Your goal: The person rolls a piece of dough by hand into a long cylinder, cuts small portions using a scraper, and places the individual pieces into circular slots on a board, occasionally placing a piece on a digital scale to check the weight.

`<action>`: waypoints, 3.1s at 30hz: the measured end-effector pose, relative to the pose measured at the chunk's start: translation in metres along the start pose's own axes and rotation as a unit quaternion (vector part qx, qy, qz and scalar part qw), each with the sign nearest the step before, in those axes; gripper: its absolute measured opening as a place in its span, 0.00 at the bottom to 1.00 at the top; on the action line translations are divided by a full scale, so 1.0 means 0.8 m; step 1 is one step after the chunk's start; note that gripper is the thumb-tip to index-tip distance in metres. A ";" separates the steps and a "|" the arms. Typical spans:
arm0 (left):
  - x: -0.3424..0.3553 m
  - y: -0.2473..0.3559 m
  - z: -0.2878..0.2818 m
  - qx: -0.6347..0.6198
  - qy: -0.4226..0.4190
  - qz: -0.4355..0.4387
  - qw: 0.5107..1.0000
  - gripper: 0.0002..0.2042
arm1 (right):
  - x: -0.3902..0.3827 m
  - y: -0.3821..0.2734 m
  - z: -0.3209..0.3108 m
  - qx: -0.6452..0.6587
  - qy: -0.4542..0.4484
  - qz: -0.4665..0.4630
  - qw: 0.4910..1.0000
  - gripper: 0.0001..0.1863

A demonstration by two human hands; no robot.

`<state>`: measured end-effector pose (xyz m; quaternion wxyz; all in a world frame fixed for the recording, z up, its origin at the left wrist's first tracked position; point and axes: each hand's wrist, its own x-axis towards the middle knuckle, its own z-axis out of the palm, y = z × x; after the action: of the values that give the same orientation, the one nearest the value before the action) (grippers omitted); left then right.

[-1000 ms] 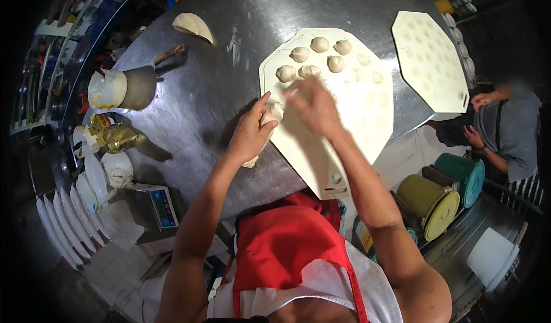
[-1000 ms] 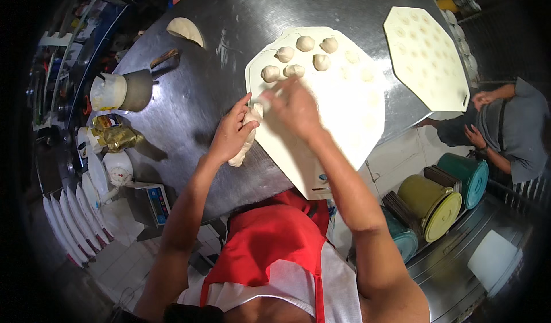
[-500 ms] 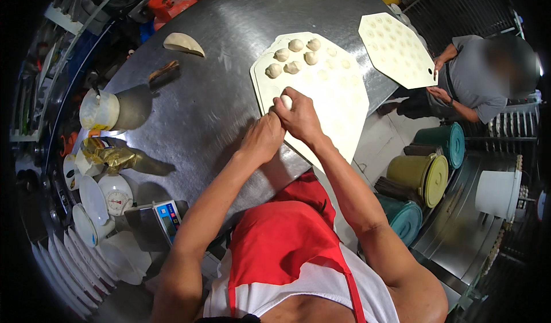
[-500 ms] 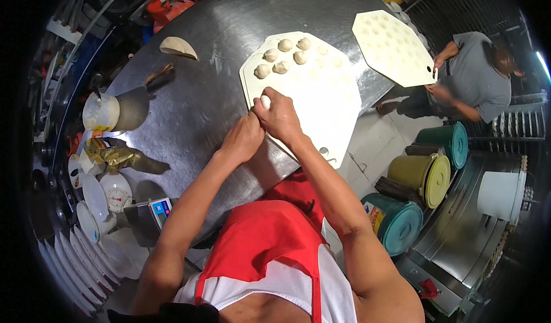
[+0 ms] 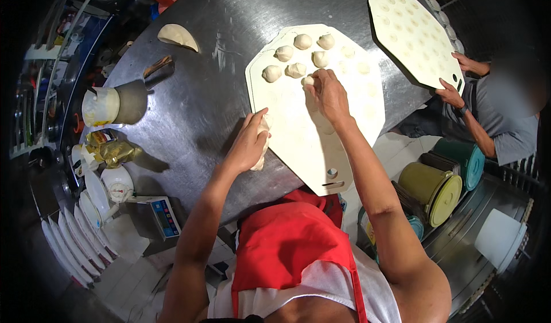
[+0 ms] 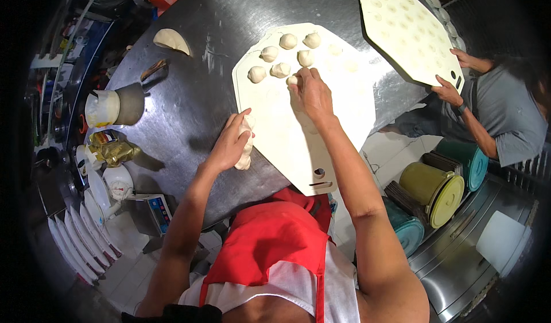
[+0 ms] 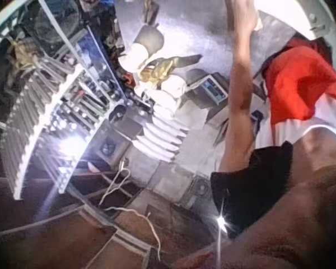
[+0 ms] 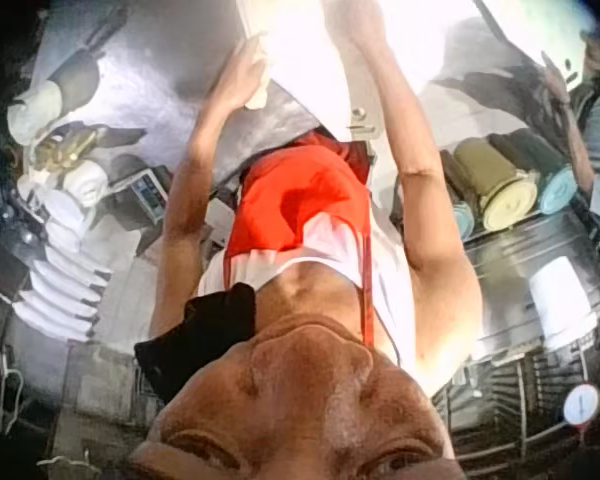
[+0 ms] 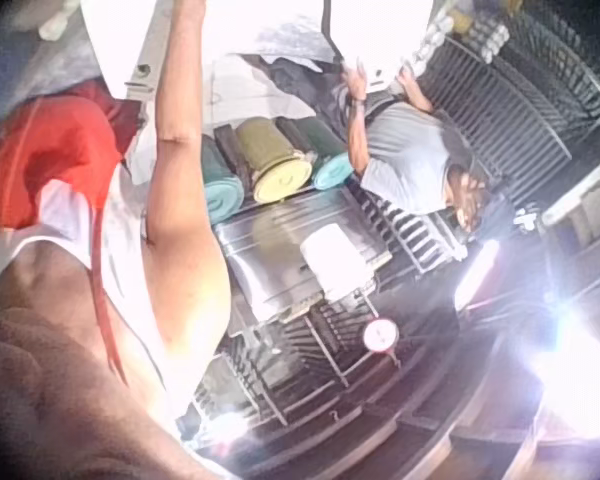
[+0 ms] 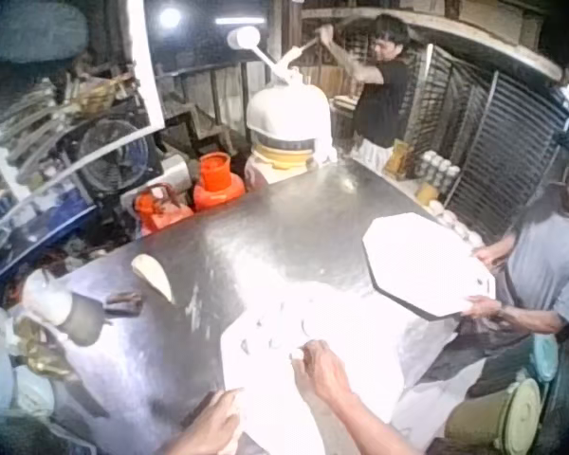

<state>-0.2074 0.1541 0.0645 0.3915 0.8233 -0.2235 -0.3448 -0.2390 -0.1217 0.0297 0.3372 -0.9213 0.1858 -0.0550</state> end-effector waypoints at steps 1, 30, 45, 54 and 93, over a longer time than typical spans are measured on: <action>-0.003 -0.008 0.002 0.023 0.035 0.032 0.999 0.29 | 0.002 -0.003 0.004 -0.009 0.004 0.030 0.999 0.18; 0.041 0.020 0.048 0.052 0.026 -0.029 0.998 0.23 | -0.060 -0.003 -0.051 0.105 0.077 0.027 0.991 0.20; 0.007 -0.004 0.056 -0.080 -0.097 -0.015 0.992 0.16 | -0.105 -0.084 -0.034 0.264 -0.105 0.105 0.953 0.15; -0.016 0.104 0.040 0.153 -0.039 0.190 0.969 0.15 | -0.140 -0.159 -0.087 0.125 0.001 0.144 0.982 0.21; -0.027 0.077 0.015 0.152 0.005 0.145 0.978 0.17 | -0.134 -0.180 -0.069 0.190 -0.024 0.070 0.979 0.18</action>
<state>-0.2367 0.1256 0.1167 0.3090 0.8334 -0.3888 -0.2425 -0.3068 -0.0131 0.1668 0.5131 -0.8262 0.2284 -0.0434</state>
